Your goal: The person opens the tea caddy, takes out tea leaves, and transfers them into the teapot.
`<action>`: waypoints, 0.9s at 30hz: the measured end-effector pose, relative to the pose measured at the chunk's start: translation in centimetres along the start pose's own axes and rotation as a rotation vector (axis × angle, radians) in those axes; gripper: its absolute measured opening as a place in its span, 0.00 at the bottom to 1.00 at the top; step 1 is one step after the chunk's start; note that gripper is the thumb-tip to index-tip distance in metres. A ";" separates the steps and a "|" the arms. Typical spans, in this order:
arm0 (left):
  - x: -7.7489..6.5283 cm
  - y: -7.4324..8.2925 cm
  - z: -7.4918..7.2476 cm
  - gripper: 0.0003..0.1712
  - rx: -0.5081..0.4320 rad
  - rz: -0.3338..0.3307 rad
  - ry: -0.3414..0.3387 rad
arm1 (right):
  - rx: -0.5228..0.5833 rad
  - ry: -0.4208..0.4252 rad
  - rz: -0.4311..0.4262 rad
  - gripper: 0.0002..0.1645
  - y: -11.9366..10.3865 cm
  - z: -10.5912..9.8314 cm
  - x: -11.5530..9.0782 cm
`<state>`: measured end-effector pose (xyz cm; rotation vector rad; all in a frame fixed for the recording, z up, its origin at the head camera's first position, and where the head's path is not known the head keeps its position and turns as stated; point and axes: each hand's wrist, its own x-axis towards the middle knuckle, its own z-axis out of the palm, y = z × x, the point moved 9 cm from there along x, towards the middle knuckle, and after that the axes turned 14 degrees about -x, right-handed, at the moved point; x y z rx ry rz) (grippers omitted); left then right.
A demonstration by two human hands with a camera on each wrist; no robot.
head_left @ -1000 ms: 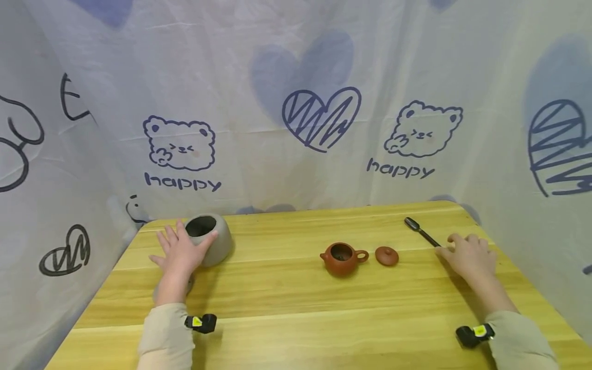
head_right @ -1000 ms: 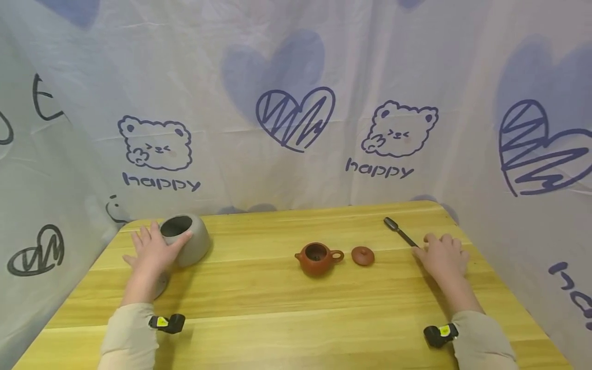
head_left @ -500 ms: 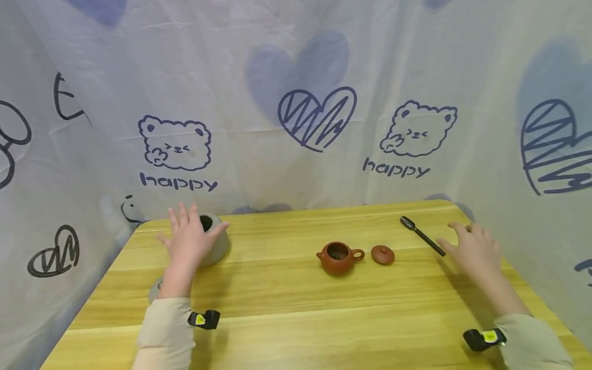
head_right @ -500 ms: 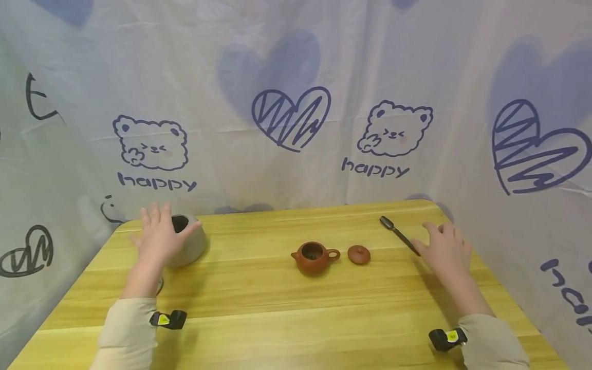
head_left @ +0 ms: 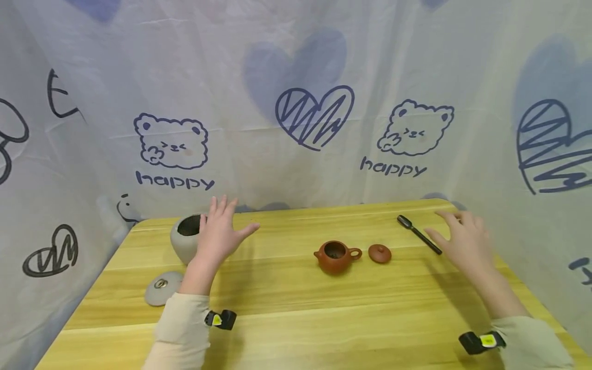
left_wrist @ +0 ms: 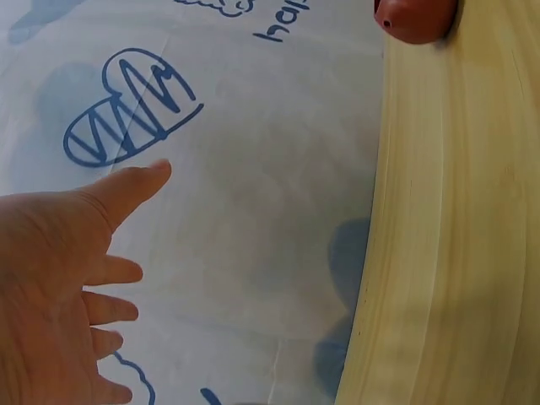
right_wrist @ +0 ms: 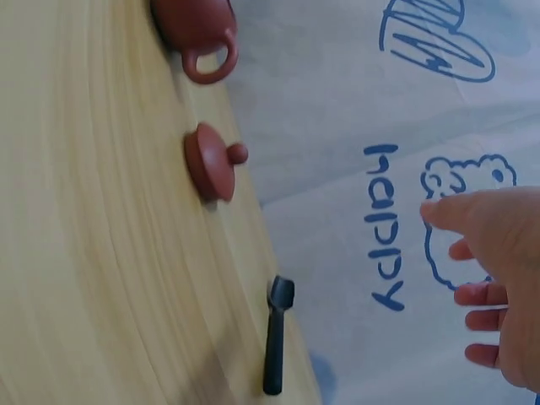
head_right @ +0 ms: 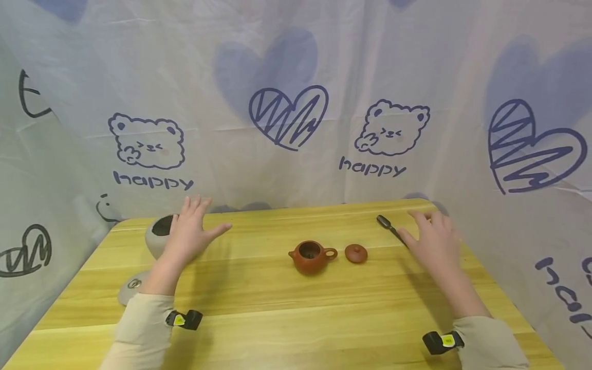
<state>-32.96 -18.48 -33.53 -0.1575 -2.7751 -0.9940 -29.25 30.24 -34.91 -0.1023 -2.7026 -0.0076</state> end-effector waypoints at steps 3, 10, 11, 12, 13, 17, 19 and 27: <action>0.0 1.3 1.0 0.51 -0.026 0.050 -0.025 | 0.067 0.097 -0.056 0.31 -1.2 -1.1 -0.2; 0.2 3.8 3.3 0.48 -0.130 0.148 -0.060 | 0.287 0.273 -0.171 0.25 -4.0 -2.1 -0.8; 0.2 4.0 3.8 0.48 -0.142 0.159 -0.064 | 0.312 0.279 -0.173 0.24 -4.2 -1.9 -0.9; 0.2 4.3 4.2 0.48 -0.148 0.167 -0.067 | 0.340 0.283 -0.169 0.24 -4.4 -1.7 -1.0; 0.3 4.4 4.6 0.48 -0.161 0.174 -0.071 | 0.366 0.283 -0.163 0.23 -4.6 -1.5 -1.0; 0.5 5.2 6.4 0.47 -0.233 0.198 -0.086 | 0.458 0.260 -0.117 0.21 -5.0 -0.2 -1.0; 0.6 5.6 7.2 0.47 -0.279 0.204 -0.092 | 0.489 0.221 -0.077 0.21 -5.1 0.7 -0.9; 0.3 6.4 10.0 0.46 -0.431 0.208 -0.102 | 0.578 0.139 0.036 0.21 -5.7 2.7 -1.7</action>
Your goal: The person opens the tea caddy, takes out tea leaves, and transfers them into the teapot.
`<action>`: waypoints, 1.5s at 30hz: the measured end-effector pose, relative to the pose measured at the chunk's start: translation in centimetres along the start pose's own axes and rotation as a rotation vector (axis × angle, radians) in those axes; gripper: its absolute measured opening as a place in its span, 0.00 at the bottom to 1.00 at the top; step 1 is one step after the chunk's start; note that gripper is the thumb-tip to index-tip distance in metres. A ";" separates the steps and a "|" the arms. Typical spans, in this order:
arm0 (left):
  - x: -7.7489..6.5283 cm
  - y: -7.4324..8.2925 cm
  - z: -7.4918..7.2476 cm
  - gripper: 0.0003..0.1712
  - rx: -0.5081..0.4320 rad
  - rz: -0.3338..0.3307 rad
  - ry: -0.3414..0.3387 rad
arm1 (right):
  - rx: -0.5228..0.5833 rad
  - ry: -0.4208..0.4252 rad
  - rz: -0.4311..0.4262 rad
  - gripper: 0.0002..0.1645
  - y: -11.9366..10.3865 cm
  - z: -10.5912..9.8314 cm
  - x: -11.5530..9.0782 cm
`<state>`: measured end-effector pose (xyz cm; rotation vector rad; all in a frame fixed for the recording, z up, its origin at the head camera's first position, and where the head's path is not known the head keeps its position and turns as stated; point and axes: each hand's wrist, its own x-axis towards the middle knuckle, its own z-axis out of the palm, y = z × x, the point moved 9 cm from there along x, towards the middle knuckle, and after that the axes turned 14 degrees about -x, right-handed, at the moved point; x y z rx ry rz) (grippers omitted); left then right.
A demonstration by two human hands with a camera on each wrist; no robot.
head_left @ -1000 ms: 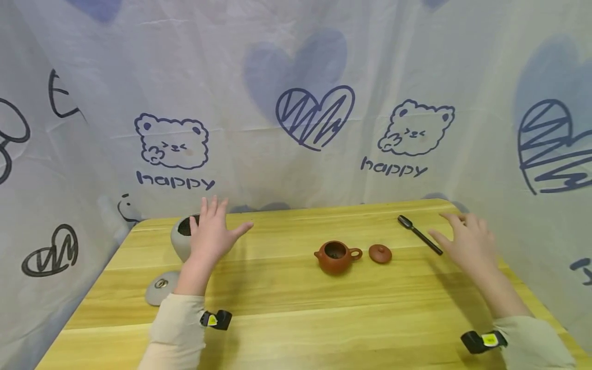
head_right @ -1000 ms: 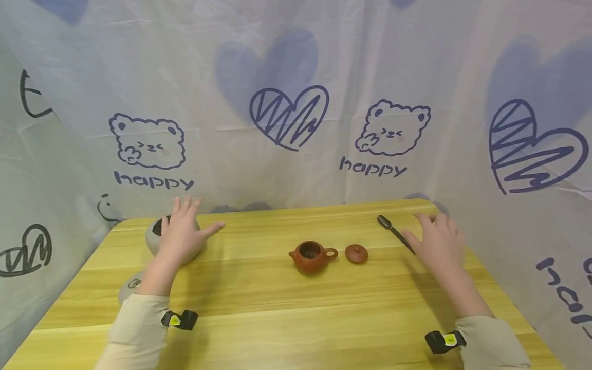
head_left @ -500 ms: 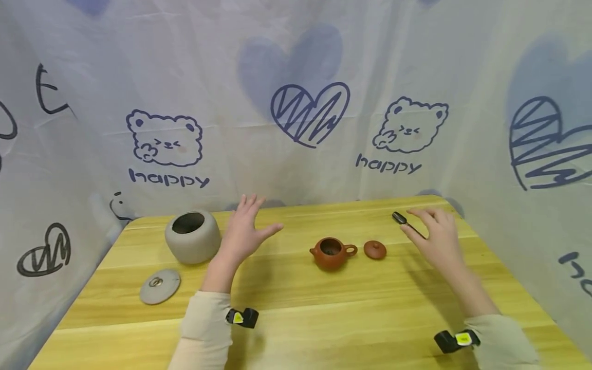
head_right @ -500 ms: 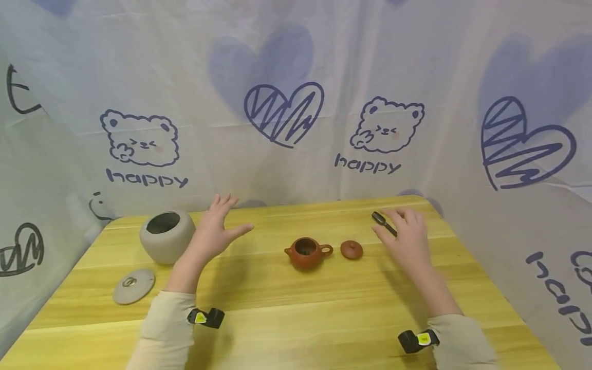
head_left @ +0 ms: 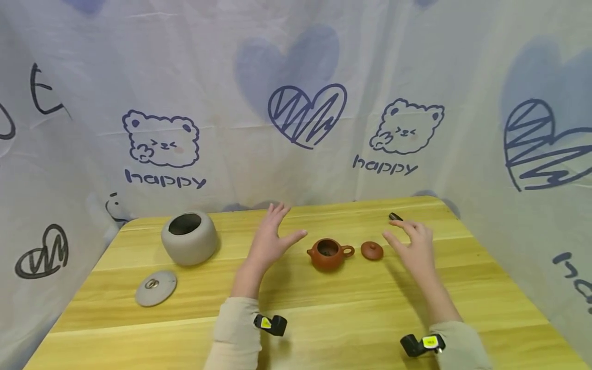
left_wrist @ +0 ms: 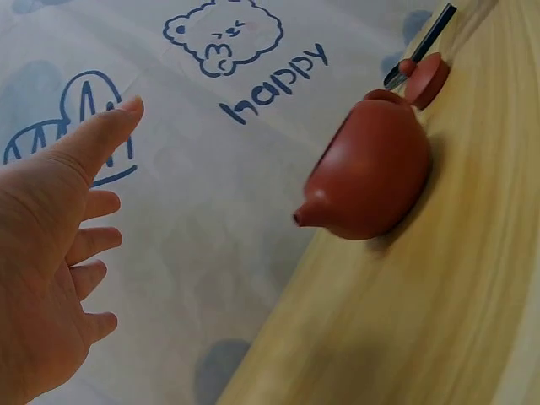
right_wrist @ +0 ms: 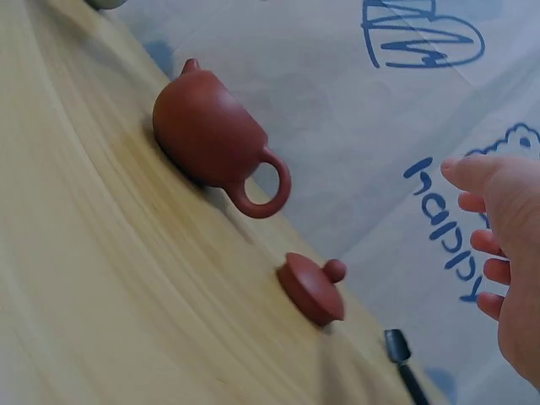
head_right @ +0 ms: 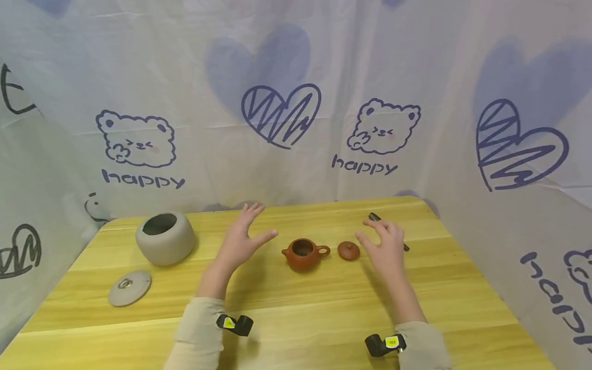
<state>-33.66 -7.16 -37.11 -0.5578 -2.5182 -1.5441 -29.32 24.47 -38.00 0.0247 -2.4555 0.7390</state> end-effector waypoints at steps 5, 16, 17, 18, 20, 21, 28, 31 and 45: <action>0.0 -0.7 1.8 0.45 -0.069 -0.005 -0.018 | 0.026 -0.079 0.118 0.23 0.9 2.0 -0.8; -0.3 -1.8 5.0 0.49 -0.108 -0.050 -0.123 | -0.029 -0.133 0.180 0.24 2.8 5.2 -1.7; -0.4 -2.0 5.3 0.50 -0.099 -0.057 -0.137 | -0.036 -0.138 0.183 0.24 3.0 5.4 -1.7; -0.4 -2.1 5.6 0.50 -0.088 -0.054 -0.150 | -0.043 -0.142 0.185 0.24 3.1 5.6 -1.7; -0.6 -2.2 6.1 0.51 -0.056 -0.051 -0.174 | -0.054 -0.154 0.187 0.23 3.1 5.9 -1.7; -0.6 -2.3 6.3 0.52 -0.035 -0.050 -0.186 | -0.058 -0.161 0.186 0.23 3.1 6.1 -1.6; -0.8 -2.6 7.7 0.54 0.069 -0.058 -0.246 | -0.101 -0.193 0.165 0.20 3.1 6.7 -1.1; -0.8 -2.7 8.2 0.52 0.086 -0.055 -0.257 | -0.128 -0.197 0.142 0.17 3.1 6.8 -0.8; -0.7 -3.3 9.2 0.46 0.098 -0.068 -0.273 | -0.160 -0.221 0.103 0.15 3.4 7.2 -0.2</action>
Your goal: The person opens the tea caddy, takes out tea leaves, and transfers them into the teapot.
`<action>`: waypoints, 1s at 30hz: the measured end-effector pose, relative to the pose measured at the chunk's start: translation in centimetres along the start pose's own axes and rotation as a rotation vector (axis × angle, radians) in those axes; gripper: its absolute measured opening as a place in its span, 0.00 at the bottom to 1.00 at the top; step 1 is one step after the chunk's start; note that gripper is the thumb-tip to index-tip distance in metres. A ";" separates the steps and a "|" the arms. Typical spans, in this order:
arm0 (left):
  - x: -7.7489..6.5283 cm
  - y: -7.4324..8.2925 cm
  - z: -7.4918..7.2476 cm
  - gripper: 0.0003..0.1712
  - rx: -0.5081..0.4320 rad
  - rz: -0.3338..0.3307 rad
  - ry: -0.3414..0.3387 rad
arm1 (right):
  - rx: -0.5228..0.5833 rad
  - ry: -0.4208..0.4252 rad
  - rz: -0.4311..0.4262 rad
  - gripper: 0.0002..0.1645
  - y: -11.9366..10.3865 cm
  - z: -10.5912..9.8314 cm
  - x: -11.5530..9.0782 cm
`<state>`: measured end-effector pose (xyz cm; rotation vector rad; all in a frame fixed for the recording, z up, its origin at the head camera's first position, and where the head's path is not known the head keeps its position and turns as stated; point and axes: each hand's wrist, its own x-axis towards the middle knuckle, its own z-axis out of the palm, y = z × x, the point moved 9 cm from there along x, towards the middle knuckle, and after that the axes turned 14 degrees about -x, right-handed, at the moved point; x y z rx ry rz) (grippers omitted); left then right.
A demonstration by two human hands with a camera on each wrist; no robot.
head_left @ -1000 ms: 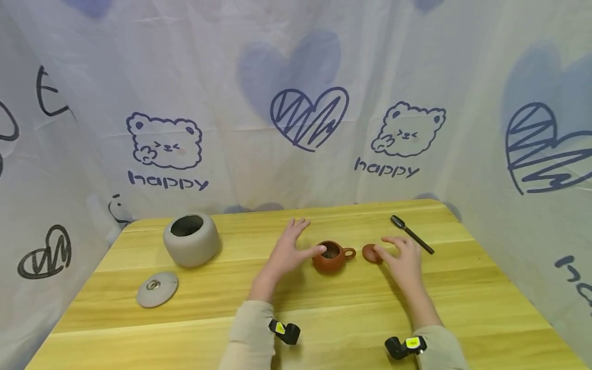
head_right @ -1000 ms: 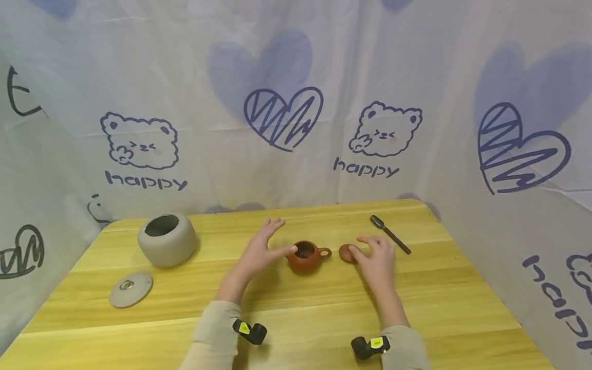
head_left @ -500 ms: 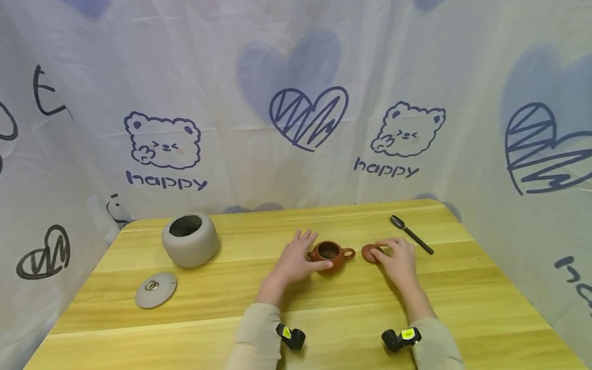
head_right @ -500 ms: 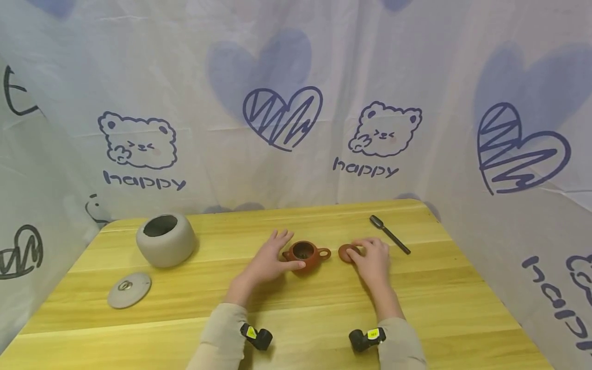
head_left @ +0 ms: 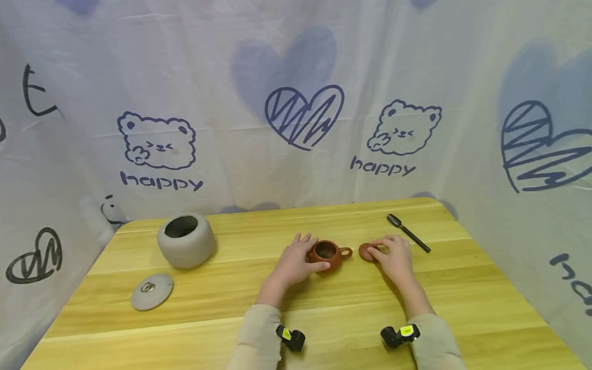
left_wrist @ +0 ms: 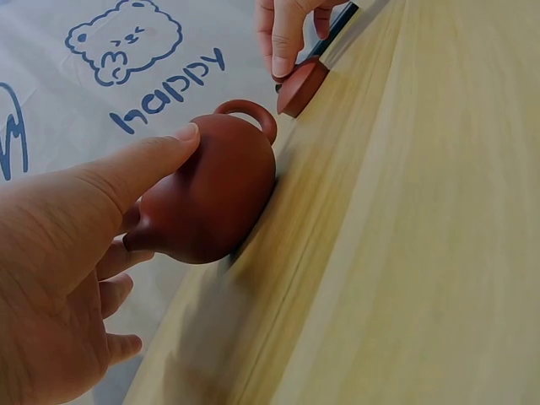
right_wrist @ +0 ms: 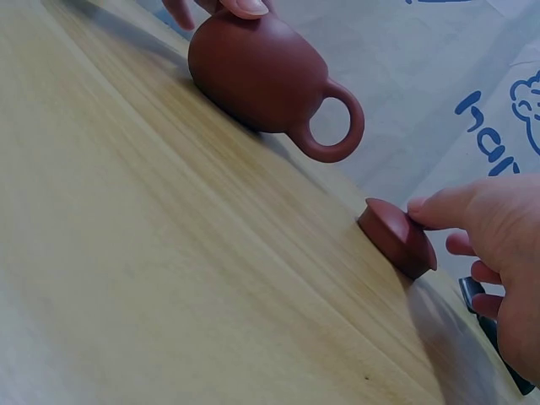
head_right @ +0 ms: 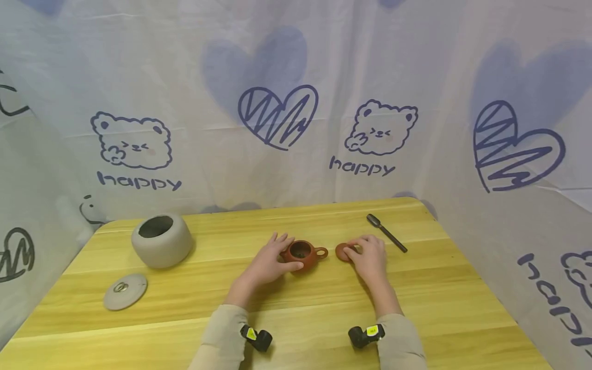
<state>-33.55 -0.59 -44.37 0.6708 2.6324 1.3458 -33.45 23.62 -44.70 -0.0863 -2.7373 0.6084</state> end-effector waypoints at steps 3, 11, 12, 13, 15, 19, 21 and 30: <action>-0.1 -0.1 -0.1 0.46 0.012 -0.002 0.007 | 0.013 0.012 -0.010 0.15 -0.1 0.0 0.0; -0.4 0.0 0.0 0.46 0.155 -0.017 -0.001 | 0.041 0.032 -0.027 0.15 -0.4 -0.2 -0.1; -0.5 0.1 0.0 0.46 0.170 -0.017 0.000 | 0.044 0.040 -0.030 0.15 -0.4 -0.4 -0.1; -0.5 0.2 0.1 0.46 0.183 -0.017 0.000 | 0.047 0.048 -0.032 0.14 -0.4 -0.5 -0.1; -0.5 0.3 0.0 0.46 0.196 -0.019 0.002 | 0.055 0.069 -0.039 0.14 -0.6 -1.0 0.0; -0.5 0.4 0.0 0.46 0.194 -0.024 0.006 | 0.071 0.096 -0.048 0.13 -1.0 -1.5 0.0; -0.5 0.4 0.0 0.45 0.184 -0.028 0.008 | 0.083 0.110 -0.057 0.14 -1.3 -1.7 0.0; -0.2 0.0 0.1 0.45 0.128 -0.036 0.000 | 0.100 0.190 -0.118 0.12 -3.7 -3.0 -0.3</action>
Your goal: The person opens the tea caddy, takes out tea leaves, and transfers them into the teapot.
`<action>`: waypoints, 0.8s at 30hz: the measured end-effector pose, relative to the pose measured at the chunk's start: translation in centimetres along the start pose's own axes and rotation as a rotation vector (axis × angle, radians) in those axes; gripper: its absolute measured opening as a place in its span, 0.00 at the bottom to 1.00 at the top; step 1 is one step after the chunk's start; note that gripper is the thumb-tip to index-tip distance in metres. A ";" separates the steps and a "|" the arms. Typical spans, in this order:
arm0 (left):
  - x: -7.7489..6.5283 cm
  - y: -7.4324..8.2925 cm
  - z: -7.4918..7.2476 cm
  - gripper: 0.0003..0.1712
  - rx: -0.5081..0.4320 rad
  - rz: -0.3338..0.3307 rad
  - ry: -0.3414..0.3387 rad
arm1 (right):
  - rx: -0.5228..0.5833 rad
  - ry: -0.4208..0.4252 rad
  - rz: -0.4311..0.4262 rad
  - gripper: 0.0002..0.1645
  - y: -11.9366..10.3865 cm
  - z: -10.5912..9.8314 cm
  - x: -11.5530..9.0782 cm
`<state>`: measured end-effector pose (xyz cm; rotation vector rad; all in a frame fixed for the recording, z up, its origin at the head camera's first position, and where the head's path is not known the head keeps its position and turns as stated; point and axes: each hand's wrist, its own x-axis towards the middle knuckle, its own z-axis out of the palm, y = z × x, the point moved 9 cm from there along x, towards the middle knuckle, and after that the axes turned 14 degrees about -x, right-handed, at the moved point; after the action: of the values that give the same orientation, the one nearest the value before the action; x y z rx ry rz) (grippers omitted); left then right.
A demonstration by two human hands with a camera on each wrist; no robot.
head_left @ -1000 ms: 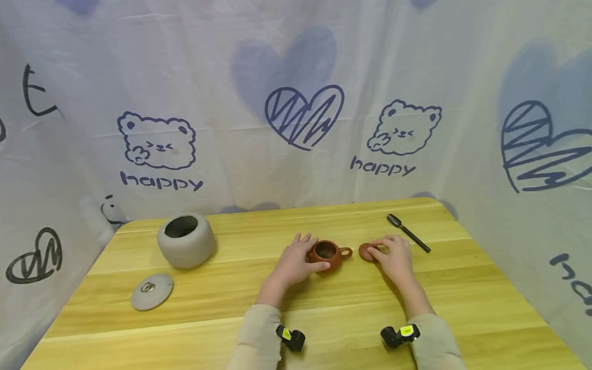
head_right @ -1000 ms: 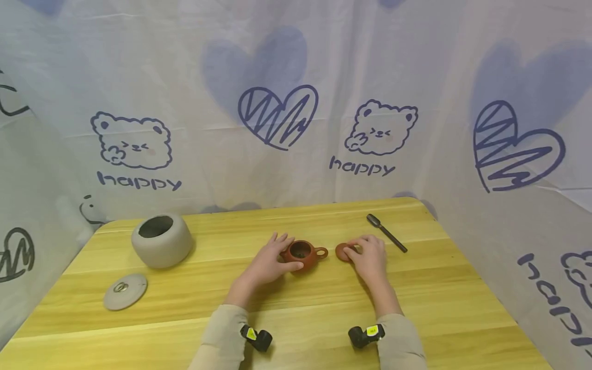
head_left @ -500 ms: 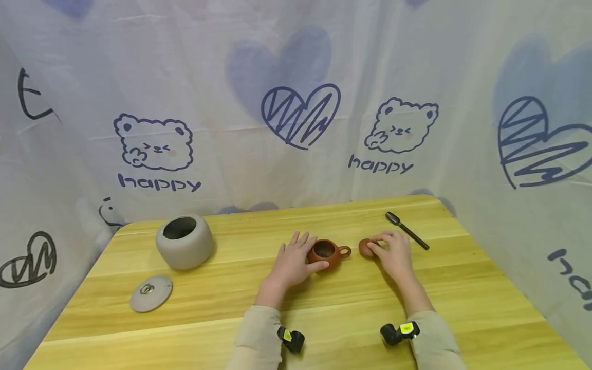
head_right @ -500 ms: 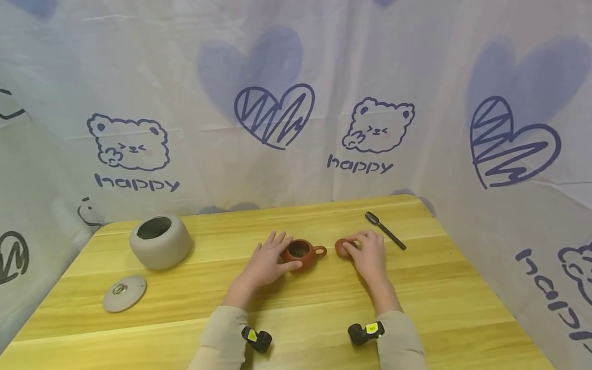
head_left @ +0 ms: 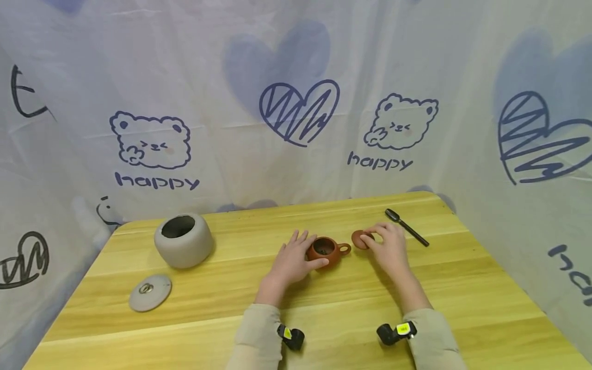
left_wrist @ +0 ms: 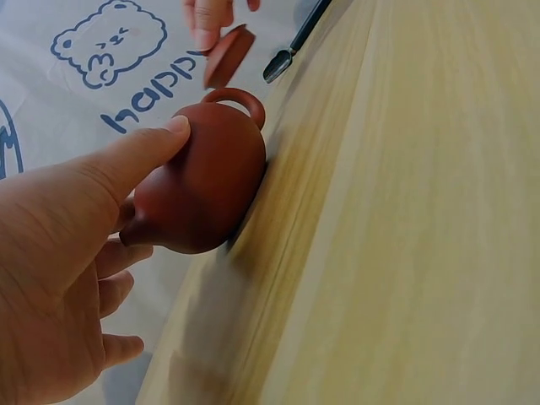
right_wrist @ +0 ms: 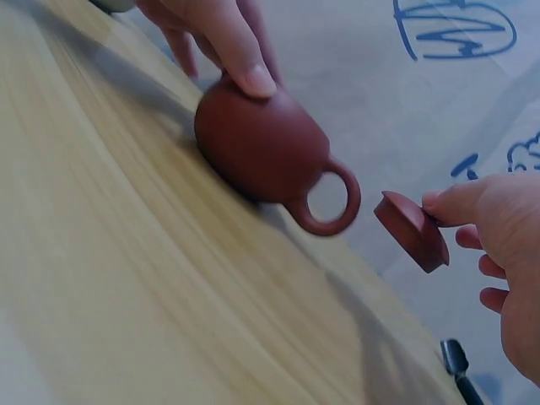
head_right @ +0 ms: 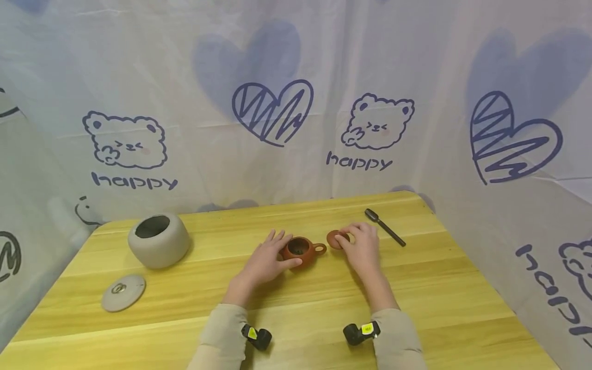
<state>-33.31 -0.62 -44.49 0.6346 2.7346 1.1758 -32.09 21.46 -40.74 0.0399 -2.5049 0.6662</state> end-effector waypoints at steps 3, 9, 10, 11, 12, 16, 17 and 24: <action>0.0 -0.1 -0.1 0.44 -0.024 -0.006 0.009 | 0.007 0.011 -0.026 0.12 -1.2 -0.3 0.1; 0.1 0.0 -0.1 0.44 -0.031 -0.012 0.012 | 0.033 0.019 -0.051 0.11 -3.1 -0.7 0.0; 0.1 0.0 -0.1 0.44 -0.030 -0.013 0.011 | 0.035 0.017 -0.057 0.11 -3.5 -0.6 0.0; 0.1 0.0 -0.1 0.44 -0.027 -0.013 0.010 | 0.034 0.015 -0.065 0.10 -3.8 -0.6 -0.1; 0.1 0.0 -0.2 0.44 -0.027 -0.012 0.008 | 0.034 0.012 -0.075 0.10 -4.1 -0.5 -0.1; 0.1 0.0 -0.2 0.45 -0.016 -0.016 0.004 | 0.037 0.016 -0.125 0.10 -5.4 -0.1 -0.2; 0.1 0.0 -0.2 0.45 -0.013 -0.017 0.002 | 0.039 0.019 -0.135 0.10 -5.7 0.0 -0.2; 0.2 -0.1 -0.1 0.44 -0.016 -0.014 -0.002 | 0.050 0.001 -0.151 0.11 -7.1 0.9 -0.2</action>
<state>-33.52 -0.68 -44.52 0.6141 2.7206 1.1914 -31.18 14.76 -38.30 0.2446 -2.4546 0.6658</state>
